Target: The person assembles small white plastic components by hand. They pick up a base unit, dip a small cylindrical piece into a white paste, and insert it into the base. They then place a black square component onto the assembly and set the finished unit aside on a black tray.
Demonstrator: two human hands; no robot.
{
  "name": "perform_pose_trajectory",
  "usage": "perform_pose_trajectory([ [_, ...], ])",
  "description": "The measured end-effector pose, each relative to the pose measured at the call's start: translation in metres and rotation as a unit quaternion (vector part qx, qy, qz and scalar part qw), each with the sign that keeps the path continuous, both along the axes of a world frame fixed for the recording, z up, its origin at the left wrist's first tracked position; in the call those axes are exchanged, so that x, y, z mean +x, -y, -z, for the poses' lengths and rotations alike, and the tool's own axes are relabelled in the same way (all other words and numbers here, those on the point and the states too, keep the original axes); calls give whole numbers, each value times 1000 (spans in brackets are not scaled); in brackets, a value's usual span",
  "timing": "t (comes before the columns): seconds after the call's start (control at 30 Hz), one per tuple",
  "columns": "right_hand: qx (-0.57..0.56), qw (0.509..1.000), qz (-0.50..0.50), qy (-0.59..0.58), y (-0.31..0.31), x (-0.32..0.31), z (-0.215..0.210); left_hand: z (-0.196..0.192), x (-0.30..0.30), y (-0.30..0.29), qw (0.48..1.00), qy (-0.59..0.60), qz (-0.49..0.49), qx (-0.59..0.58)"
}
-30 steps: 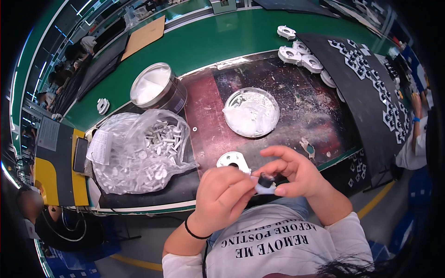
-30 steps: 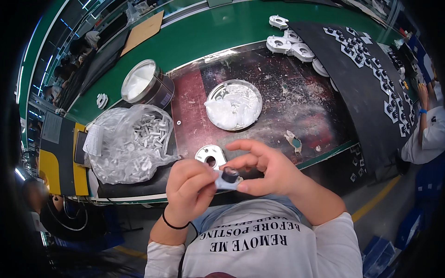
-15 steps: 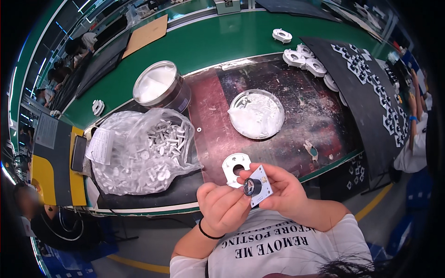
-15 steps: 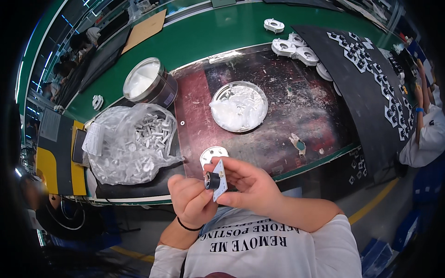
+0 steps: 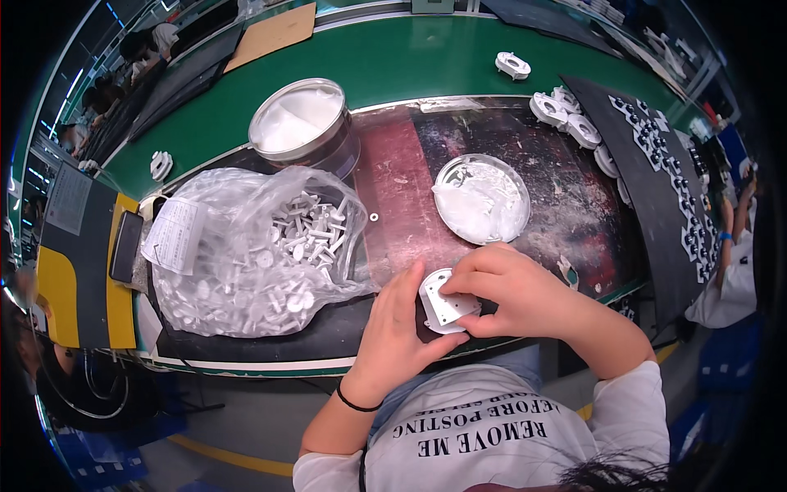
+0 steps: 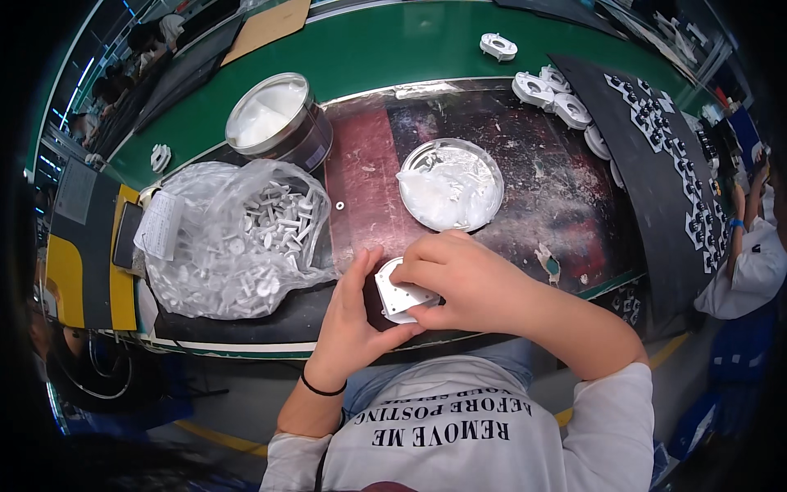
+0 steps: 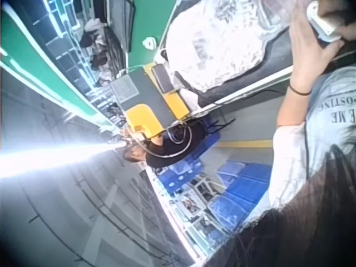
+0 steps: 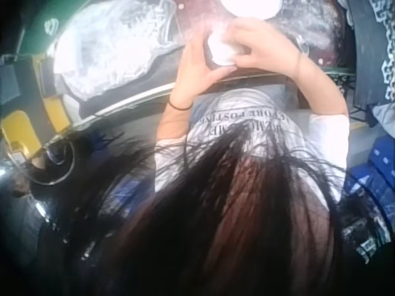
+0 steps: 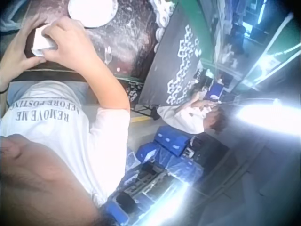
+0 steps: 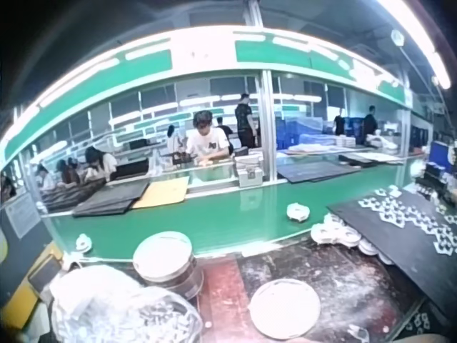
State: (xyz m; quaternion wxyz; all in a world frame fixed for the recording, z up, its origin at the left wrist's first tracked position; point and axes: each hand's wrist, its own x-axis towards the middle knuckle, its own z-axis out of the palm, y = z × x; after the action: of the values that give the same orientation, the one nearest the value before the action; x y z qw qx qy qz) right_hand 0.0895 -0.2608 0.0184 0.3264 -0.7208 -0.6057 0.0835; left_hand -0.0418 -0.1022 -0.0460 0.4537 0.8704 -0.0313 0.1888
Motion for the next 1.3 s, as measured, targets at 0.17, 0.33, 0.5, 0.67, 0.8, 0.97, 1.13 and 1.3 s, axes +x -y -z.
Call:
perform_pose_trajectory([
  [0.17,-35,996,1,77,-1,-3,-1,2,1,0,1000,-3,1,-4],
  [0.33,-38,992,4,117,-2,-6,-6,3,0,1,1000,18,-13,0],
  [0.5,-31,991,-3,132,0,-4,-3,-1,1,0,999,3,-13,46],
  [0.67,-33,990,-1,135,2,-5,-2,2,1,2,1000,1,-15,-17],
  [0.8,-46,992,-4,121,2,-3,-2,-2,1,1,999,-12,-18,37],
  [0.97,-62,994,-13,91,4,1,-3,-1,0,0,999,-6,-17,33],
  [1.13,-45,995,8,83,6,-2,3,0,2,0,1000,-8,-6,21],
  [1.3,-42,995,25,85,4,-11,1,0,1,1,999,1,-12,32],
])
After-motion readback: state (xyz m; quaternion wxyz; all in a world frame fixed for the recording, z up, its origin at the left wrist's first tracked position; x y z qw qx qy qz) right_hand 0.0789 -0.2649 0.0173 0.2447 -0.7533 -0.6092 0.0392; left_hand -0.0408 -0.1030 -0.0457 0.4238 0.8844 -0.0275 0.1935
